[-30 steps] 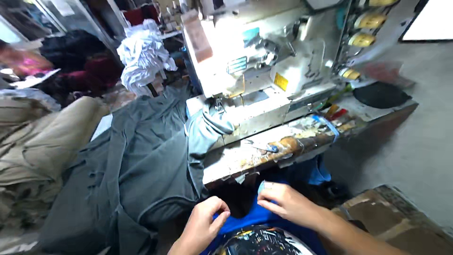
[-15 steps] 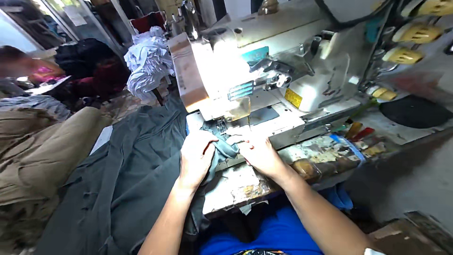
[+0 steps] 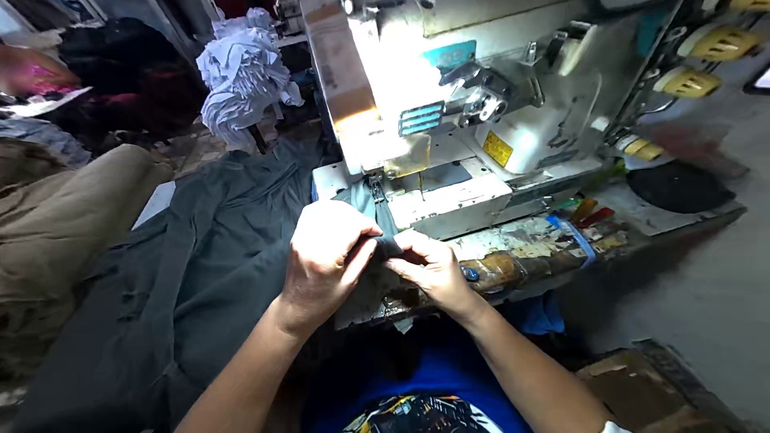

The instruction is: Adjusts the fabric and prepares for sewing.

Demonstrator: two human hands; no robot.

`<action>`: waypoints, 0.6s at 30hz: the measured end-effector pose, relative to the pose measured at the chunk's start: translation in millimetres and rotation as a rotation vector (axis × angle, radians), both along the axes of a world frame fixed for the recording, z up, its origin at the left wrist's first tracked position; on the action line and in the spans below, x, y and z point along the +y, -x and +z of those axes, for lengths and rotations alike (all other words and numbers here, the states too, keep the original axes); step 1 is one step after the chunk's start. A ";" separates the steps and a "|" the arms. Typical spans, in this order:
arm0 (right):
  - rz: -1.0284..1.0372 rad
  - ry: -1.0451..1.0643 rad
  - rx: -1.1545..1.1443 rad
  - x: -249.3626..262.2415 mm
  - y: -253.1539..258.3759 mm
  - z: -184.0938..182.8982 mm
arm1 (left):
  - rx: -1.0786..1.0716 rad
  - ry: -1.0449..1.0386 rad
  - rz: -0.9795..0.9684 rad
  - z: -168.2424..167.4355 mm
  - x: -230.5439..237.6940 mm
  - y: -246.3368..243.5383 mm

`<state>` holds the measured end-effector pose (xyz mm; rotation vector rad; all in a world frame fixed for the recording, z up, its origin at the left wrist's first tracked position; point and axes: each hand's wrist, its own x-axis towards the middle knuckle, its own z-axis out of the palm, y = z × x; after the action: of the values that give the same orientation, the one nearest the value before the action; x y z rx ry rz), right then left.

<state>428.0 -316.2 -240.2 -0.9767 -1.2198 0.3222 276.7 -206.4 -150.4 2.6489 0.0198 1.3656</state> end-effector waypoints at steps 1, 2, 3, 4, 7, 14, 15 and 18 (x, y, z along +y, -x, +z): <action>-0.020 -0.011 0.034 -0.8 1.1 -0.5 | 0.014 0.017 -0.005 2.5 -0.6 2.6; -0.042 -0.021 0.051 -0.6 1.1 -0.2 | 0.015 0.039 -0.006 4.5 -0.3 4.3; -0.057 -0.047 0.053 1.3 0.4 -0.4 | 0.001 0.056 -0.002 5.2 0.4 4.6; -0.075 -0.086 0.030 4.7 -0.9 -1.2 | -0.022 0.064 0.003 4.1 1.3 3.5; -0.105 -0.123 -0.079 9.7 -1.5 -2.6 | -0.069 0.040 -0.004 -6.7 -0.1 -1.6; -0.097 -0.100 -0.262 -35.0 18.7 3.7 | 0.141 -0.068 -0.059 31.7 -21.9 19.1; -0.111 -0.104 -0.293 -35.3 16.5 3.6 | 0.234 -0.170 -0.050 41.0 -26.2 16.5; -0.077 -0.033 -0.314 -29.8 10.5 -0.2 | 0.662 -0.479 -0.050 38.4 -11.3 -7.9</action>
<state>417.6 -346.0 -240.4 -1.0690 -1.4616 0.0887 284.6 -217.8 -112.0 3.3422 -0.3268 0.4554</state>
